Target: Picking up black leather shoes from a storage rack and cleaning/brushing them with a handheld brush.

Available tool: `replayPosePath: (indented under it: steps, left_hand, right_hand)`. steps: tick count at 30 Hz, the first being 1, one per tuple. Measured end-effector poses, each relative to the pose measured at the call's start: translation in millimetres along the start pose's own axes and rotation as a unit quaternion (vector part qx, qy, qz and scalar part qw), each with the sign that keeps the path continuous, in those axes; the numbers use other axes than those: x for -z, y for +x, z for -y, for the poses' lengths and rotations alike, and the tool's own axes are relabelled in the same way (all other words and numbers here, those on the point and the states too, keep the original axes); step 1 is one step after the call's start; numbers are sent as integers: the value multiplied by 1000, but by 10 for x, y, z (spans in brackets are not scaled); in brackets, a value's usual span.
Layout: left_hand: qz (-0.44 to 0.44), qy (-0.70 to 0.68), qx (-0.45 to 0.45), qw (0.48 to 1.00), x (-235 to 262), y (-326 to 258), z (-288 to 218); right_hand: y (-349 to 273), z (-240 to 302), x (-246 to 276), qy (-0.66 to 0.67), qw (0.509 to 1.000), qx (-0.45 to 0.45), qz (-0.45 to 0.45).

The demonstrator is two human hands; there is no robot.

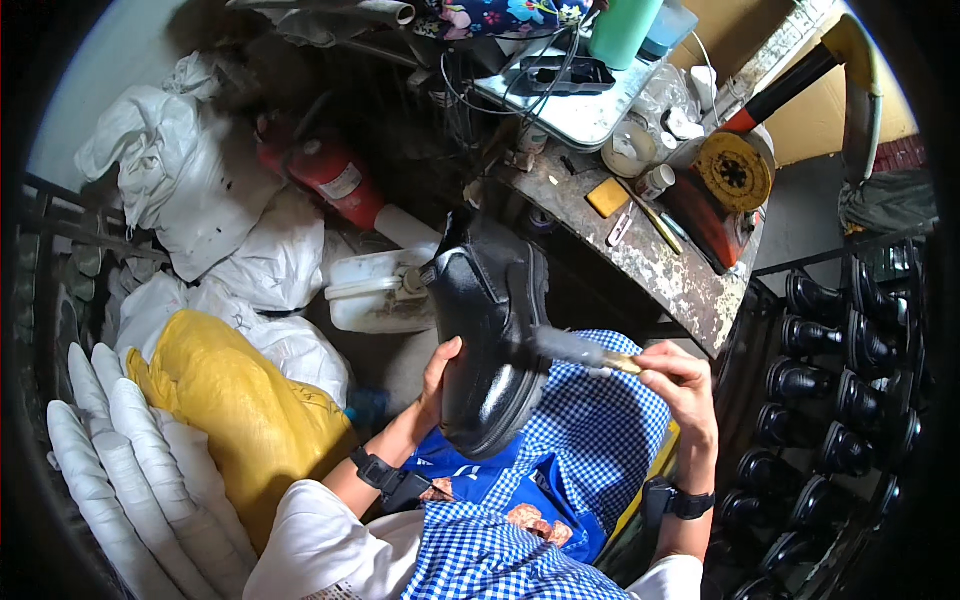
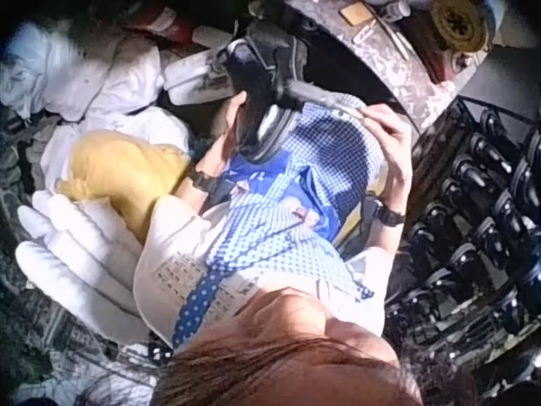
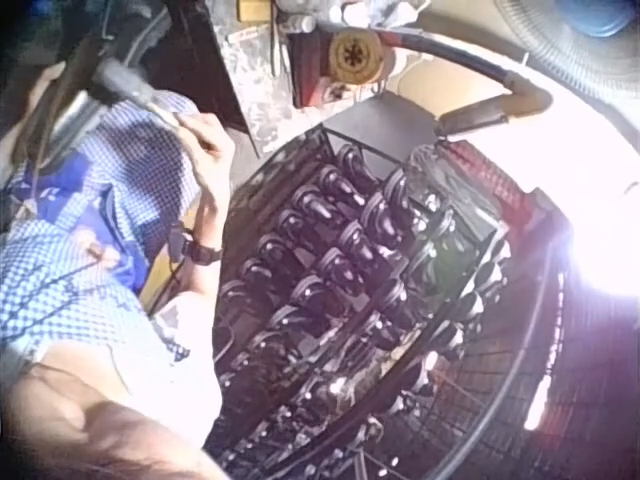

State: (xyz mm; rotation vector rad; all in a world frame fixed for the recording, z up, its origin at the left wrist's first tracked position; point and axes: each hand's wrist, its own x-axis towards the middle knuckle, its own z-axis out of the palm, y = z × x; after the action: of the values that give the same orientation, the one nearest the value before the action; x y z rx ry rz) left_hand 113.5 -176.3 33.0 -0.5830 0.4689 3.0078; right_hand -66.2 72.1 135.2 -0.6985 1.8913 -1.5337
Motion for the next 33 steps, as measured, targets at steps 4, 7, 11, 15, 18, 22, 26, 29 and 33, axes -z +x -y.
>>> replayPosePath:
  steps: [4, 7, 11, 15, 18, 22, 26, 29, 33]
  left_hand:
    - [-7, 10, -19, 1000, 12, -73, 28]
    - [23, -32, -5, 999, -4, -91, 17]
    - [19, -19, -18, 999, 0, -157, -38]
    - [3, -11, -31, 999, -51, -186, -52]
    - [8, -21, -31, 999, -11, -191, -88]
    - [14, -3, -19, 1000, 48, -190, -124]
    - [6, -26, -35, 999, -17, -192, -121]
    - [-36, 70, -49, 996, 16, -193, -157]
    - [-51, 13, -22, 998, 4, -172, -167]
  right_hand:
    - [24, 42, -198, -72, 996, 27, 47]
    - [100, -29, -117, -60, 996, 54, 29]
    - [54, 15, -204, -87, 993, 57, 62]
    - [39, 19, -130, -50, 993, 31, 105]
    - [93, 24, -140, -75, 996, 34, 42]
    - [44, 78, -134, -51, 986, 40, 152]
    - [147, 58, -140, -48, 998, -2, 40]
    - [145, 44, -209, -51, 987, 39, 148]
    - [214, -67, -243, -31, 998, -6, 63]
